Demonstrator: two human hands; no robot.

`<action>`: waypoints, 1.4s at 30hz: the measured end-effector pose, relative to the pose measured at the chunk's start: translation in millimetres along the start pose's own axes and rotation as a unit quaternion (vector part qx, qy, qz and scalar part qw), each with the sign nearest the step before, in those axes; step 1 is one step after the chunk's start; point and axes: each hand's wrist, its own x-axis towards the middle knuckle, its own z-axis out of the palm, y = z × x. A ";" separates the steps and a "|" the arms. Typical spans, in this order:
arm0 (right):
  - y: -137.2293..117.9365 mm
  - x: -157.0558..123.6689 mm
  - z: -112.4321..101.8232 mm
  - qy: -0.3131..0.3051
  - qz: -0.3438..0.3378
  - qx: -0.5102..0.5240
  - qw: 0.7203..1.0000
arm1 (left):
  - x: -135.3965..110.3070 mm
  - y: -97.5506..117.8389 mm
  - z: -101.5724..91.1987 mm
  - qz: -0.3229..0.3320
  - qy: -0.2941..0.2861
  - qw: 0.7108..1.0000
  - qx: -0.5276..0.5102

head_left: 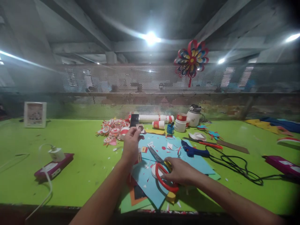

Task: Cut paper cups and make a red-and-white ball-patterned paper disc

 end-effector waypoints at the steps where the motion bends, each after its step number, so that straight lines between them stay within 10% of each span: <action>1: -0.1 1.0 -0.5 0.001 0.003 0.013 1.000 | 1.3 -0.1 -1.0 -0.001 0.001 1.000 -0.003; 8: 4.4 -4.9 -11.1 -0.001 0.035 0.137 0.990 | 4.3 2.6 -1.8 -0.024 0.002 0.999 -0.025; 18: -16.3 -36.1 -23.7 0.022 -0.087 0.451 0.888 | 1.5 8.0 9.1 -0.031 -0.003 0.998 -0.057; 42: -15.2 -19.3 12.8 0.075 -0.182 0.306 0.932 | -15.0 8.6 21.3 -0.050 -0.034 0.996 -0.069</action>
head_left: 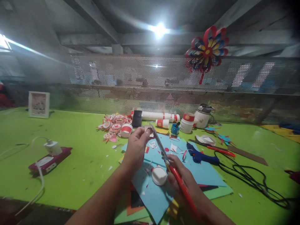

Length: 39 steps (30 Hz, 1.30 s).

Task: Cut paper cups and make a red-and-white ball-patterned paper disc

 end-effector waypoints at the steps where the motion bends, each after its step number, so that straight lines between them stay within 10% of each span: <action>1: -0.3 -0.5 0.2 -0.002 0.002 0.003 1.000 | 0.2 -1.5 -0.8 0.003 -0.004 1.000 0.004; 39: -3.8 0.0 14.0 0.064 0.057 -0.067 0.994 | -3.7 -6.0 2.3 -0.003 0.009 1.000 -0.011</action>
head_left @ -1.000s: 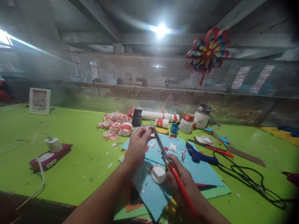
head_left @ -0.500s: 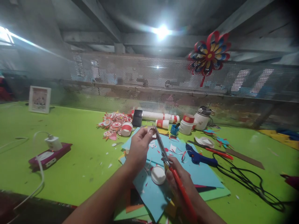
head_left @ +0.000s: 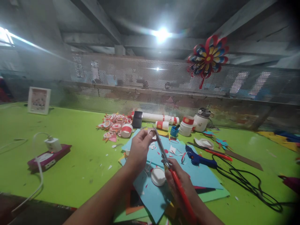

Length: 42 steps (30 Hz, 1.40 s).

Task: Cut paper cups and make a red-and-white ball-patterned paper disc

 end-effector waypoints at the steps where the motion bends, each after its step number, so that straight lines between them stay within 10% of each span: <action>1: -0.4 -0.1 -0.1 0.001 -0.002 -0.003 1.000 | -0.2 0.0 0.0 -0.001 0.001 1.000 -0.001; 29: 5.5 1.1 1.2 0.048 -0.001 0.010 0.999 | 1.8 2.2 -3.4 -0.037 0.028 0.999 -0.023; 42: -12.0 0.9 -80.8 -0.111 -0.002 0.022 0.994 | 4.9 28.1 -17.5 -0.107 -0.131 0.985 0.029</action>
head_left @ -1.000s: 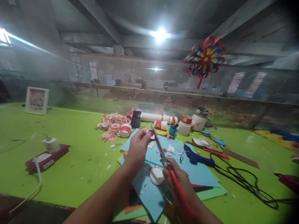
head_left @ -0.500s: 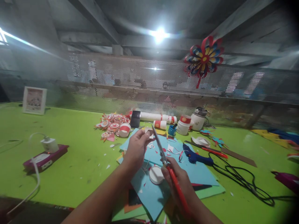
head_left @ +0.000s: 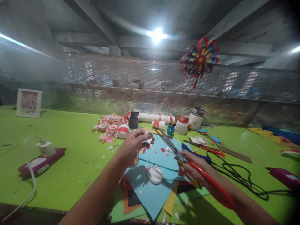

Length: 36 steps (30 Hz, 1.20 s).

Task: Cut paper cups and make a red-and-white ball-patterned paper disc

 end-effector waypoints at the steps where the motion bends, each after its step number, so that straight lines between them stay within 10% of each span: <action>1: 0.3 -3.9 -3.6 -0.010 -0.002 -0.004 1.000 | -0.8 0.1 -0.1 -0.009 -0.016 1.000 -0.007; 10: 2.3 -24.8 -7.0 -0.035 -0.009 -0.076 0.996 | -3.0 -8.4 5.3 -0.044 -0.104 0.993 0.018; 36: 8.7 -29.9 0.5 -0.038 -0.017 -0.118 0.992 | -2.6 -12.7 6.3 -0.056 -0.112 0.991 0.038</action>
